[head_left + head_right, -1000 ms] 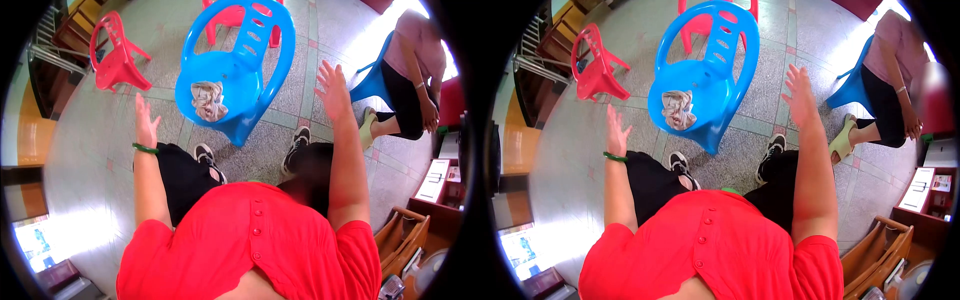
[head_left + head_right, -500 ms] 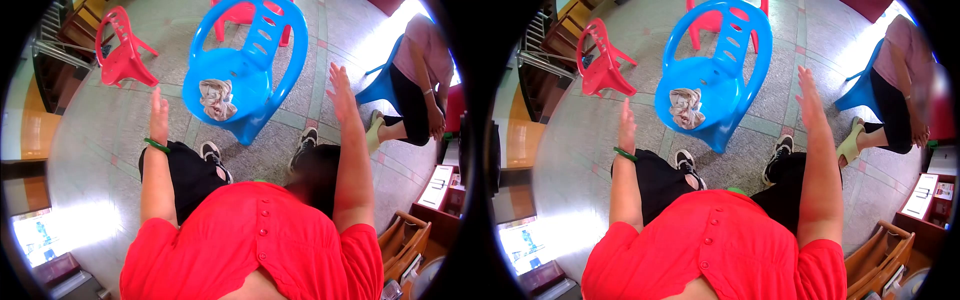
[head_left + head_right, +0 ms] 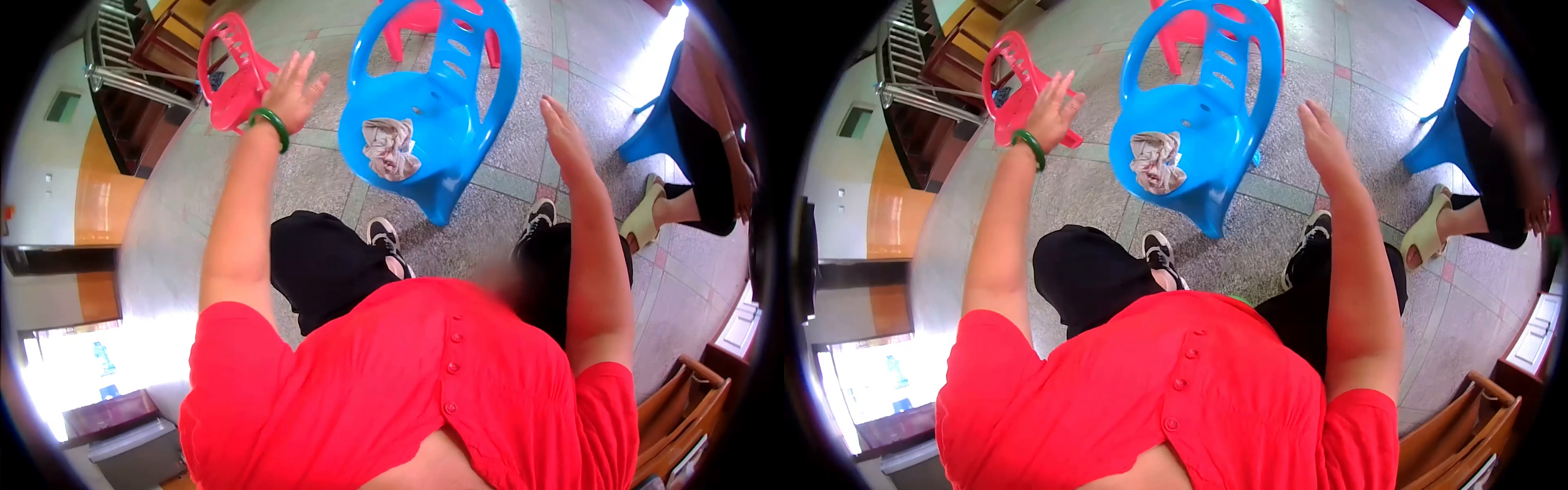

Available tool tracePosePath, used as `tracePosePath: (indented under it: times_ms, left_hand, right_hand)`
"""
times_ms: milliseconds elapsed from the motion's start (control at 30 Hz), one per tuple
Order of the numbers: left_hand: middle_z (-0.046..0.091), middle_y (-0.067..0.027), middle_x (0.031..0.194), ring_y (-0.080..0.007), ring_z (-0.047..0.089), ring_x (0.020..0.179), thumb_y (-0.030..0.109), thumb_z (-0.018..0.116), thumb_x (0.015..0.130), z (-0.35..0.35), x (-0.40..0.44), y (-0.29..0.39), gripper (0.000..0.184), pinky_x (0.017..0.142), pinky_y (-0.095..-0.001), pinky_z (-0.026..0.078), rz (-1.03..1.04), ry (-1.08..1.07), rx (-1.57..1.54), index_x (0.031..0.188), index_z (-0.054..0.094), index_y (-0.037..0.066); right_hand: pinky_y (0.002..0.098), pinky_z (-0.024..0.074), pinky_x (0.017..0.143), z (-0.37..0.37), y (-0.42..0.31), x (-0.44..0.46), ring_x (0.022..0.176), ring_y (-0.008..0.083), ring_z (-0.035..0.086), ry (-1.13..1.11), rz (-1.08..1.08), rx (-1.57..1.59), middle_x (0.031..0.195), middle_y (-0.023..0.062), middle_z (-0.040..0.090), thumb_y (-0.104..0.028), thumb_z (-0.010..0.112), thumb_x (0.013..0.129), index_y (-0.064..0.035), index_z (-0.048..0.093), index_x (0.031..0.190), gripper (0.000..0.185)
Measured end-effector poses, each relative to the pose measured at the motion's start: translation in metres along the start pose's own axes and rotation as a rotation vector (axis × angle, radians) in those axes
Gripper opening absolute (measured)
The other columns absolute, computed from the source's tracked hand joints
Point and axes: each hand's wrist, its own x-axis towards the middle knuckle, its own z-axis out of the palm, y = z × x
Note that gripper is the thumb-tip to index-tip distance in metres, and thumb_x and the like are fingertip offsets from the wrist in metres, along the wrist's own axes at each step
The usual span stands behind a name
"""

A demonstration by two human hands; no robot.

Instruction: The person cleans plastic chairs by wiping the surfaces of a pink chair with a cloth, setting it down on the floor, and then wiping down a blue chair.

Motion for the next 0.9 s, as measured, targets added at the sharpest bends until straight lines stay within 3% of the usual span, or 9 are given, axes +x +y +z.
tracePosePath:
  times_ms: [133, 267, 300, 367, 433, 600, 667, 700, 900]
  left_hand:
    - [0.023, -0.019, 0.154, -0.035, 0.027, 0.14, 0.051, 0.046, 0.094, 0.08, -0.034, 0.064, 0.066, 0.113, -0.0479, 0.023, -0.051, -0.078, 0.083, 0.148, 0.029, 0.016]
    - [0.014, -0.0074, 0.158, -0.0292, 0.017, 0.145, 0.05, 0.049, 0.091, 0.128, -0.086, 0.156, 0.07, 0.109, -0.0649, 0.012, -0.017, -0.308, 0.058, 0.15, 0.024, 0.021]
    - [0.014, -0.0074, 0.158, -0.0292, 0.017, 0.145, 0.05, 0.049, 0.091, 0.135, -0.097, 0.172, 0.07, 0.109, -0.0649, 0.012, -0.006, -0.313, 0.054, 0.15, 0.024, 0.021]
    - [0.016, -0.0084, 0.158, -0.0279, 0.018, 0.144, 0.046, 0.053, 0.09, 0.151, -0.116, 0.189, 0.071, 0.11, -0.0645, 0.01, 0.294, -0.286, 0.09, 0.15, 0.024, 0.019]
    - [0.021, -0.0108, 0.155, -0.0298, 0.023, 0.142, 0.041, 0.055, 0.09, 0.154, -0.121, 0.198, 0.072, 0.11, -0.0621, 0.015, 0.3, -0.294, 0.046, 0.149, 0.025, 0.016]
    - [0.028, -0.0154, 0.151, -0.0337, 0.03, 0.138, 0.028, 0.063, 0.086, 0.143, -0.111, 0.183, 0.072, 0.111, -0.0526, 0.025, 0.295, -0.407, -0.179, 0.146, 0.029, 0.008]
    - [0.03, -0.0172, 0.149, -0.0354, 0.033, 0.136, 0.023, 0.064, 0.084, 0.145, -0.112, 0.173, 0.069, 0.11, -0.0457, 0.03, 0.167, -0.481, -0.233, 0.143, 0.033, 0.006]
    - [0.033, -0.018, 0.147, -0.0365, 0.034, 0.134, 0.022, 0.066, 0.082, 0.153, -0.115, 0.166, 0.066, 0.109, -0.0446, 0.033, 0.216, -0.41, -0.253, 0.14, 0.038, 0.005]
    - [0.036, -0.0217, 0.145, -0.0407, 0.034, 0.134, 0.026, 0.07, 0.075, 0.171, -0.122, 0.163, 0.066, 0.11, -0.0479, 0.03, 0.302, -0.42, -0.142, 0.133, 0.047, 0.004]
  right_hand:
    - [0.0316, 0.0319, 0.107, -0.004, 0.005, -0.01, 0.127, 0.0218, 0.046, 0.039, -0.024, -0.037, 0.135, 0.0125, 0.053, -0.039, 0.049, 0.098, -0.0029, 0.049, 0.136, 0.052]
    - [0.0311, 0.0318, 0.107, -0.017, 0.01, -0.021, 0.127, 0.0207, 0.046, 0.063, -0.046, -0.017, 0.134, 0.0124, 0.053, -0.039, 0.05, 0.098, -0.0026, 0.049, 0.135, 0.052]
    - [0.0311, 0.0319, 0.107, -0.019, 0.007, -0.023, 0.127, 0.0206, 0.046, 0.072, -0.025, -0.009, 0.134, 0.0122, 0.053, -0.039, 0.05, 0.098, -0.0027, 0.049, 0.135, 0.052]
    - [0.031, 0.0319, 0.107, -0.02, 0.001, -0.025, 0.127, 0.0206, 0.046, 0.088, -0.003, 0.003, 0.134, 0.012, 0.053, -0.039, 0.05, 0.098, -0.0028, 0.049, 0.135, 0.052]
    - [0.0333, 0.0345, 0.106, -0.02, -0.004, -0.026, 0.127, 0.026, 0.049, 0.126, -0.008, -0.031, 0.134, 0.0183, 0.054, -0.038, 0.05, 0.096, 0.0011, 0.049, 0.133, 0.054]
    - [0.0345, 0.036, 0.105, -0.014, -0.004, -0.018, 0.126, 0.029, 0.05, 0.104, -0.039, -0.054, 0.131, 0.0205, 0.055, -0.038, 0.05, 0.096, 0.0016, 0.051, 0.131, 0.053]
    - [0.0349, 0.0365, 0.104, -0.01, -0.001, -0.013, 0.125, 0.0298, 0.05, 0.102, -0.051, -0.055, 0.13, 0.0212, 0.056, -0.037, 0.05, 0.096, 0.0021, 0.051, 0.131, 0.052]
    - [0.0354, 0.0366, 0.104, -0.008, -0.004, -0.013, 0.125, 0.0305, 0.05, 0.099, -0.039, -0.049, 0.129, 0.0217, 0.056, -0.037, 0.05, 0.096, 0.0023, 0.051, 0.13, 0.052]
    - [0.0376, 0.0366, 0.105, 0.008, 0.005, -0.007, 0.125, 0.0328, 0.05, 0.067, -0.091, -0.074, 0.13, 0.0242, 0.055, -0.034, 0.051, 0.095, 0.0039, 0.051, 0.129, 0.051]
